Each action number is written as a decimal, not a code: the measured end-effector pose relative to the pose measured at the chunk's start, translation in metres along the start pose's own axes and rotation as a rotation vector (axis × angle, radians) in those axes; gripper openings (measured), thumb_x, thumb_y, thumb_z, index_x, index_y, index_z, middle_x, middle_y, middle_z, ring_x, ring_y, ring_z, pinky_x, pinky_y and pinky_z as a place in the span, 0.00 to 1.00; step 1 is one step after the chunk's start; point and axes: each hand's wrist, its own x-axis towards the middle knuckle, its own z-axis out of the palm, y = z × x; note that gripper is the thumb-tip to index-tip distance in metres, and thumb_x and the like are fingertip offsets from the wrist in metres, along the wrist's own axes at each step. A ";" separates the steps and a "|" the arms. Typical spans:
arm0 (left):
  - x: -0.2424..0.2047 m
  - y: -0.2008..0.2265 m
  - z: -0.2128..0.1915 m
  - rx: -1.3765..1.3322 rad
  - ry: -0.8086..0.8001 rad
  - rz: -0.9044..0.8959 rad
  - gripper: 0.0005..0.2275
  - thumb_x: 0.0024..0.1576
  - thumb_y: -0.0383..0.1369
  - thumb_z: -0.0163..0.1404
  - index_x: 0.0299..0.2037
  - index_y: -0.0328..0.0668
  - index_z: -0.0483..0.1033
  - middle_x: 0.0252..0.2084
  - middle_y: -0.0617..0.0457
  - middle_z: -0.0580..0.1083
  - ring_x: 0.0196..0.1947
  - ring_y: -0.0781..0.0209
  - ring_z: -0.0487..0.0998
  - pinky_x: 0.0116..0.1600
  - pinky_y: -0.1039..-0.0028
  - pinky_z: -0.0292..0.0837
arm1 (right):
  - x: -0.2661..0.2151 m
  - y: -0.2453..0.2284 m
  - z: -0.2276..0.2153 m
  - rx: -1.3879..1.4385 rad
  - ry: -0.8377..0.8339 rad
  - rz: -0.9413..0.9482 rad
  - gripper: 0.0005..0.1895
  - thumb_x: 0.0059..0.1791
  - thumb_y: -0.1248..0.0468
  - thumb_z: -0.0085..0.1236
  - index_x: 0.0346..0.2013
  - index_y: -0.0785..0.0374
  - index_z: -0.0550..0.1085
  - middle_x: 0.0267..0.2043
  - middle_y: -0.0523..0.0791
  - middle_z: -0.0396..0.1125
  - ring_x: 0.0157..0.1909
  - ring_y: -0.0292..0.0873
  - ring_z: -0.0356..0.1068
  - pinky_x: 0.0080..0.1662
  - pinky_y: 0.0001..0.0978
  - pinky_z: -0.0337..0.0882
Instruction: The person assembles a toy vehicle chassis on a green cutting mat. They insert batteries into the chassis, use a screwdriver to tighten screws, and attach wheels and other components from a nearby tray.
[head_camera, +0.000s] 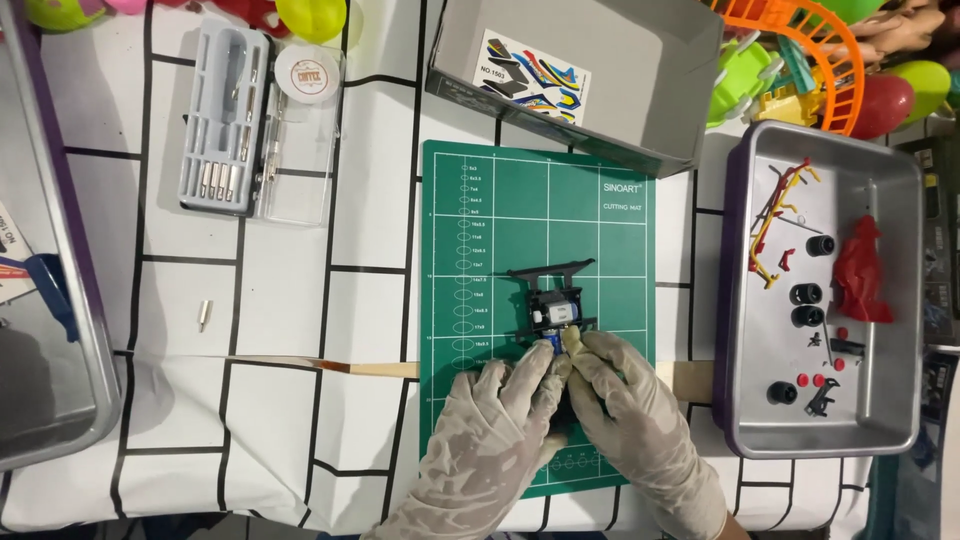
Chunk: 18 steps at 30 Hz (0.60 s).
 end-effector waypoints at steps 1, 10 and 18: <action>0.001 -0.001 -0.010 0.004 0.020 -0.003 0.33 0.53 0.59 0.55 0.65 0.52 0.68 0.72 0.51 0.62 0.54 0.45 0.73 0.49 0.54 0.71 | -0.002 0.000 0.000 0.006 0.009 0.036 0.16 0.49 0.79 0.57 0.51 0.72 0.67 0.47 0.57 0.67 0.46 0.54 0.72 0.46 0.41 0.78; 0.058 -0.035 -0.058 -0.481 -0.216 -0.057 0.17 0.54 0.34 0.51 0.54 0.50 0.67 0.49 0.53 0.68 0.49 0.52 0.69 0.53 0.60 0.63 | -0.011 0.002 -0.001 0.018 0.049 0.351 0.08 0.46 0.63 0.67 0.40 0.57 0.82 0.43 0.39 0.74 0.49 0.39 0.76 0.52 0.27 0.77; 0.135 -0.036 -0.087 -0.204 -0.483 0.299 0.27 0.34 0.50 0.71 0.47 0.68 0.79 0.58 0.67 0.74 0.70 0.49 0.62 0.68 0.50 0.59 | -0.013 -0.013 -0.009 0.062 0.034 0.529 0.10 0.44 0.55 0.67 0.36 0.55 0.84 0.40 0.39 0.78 0.53 0.43 0.76 0.57 0.32 0.73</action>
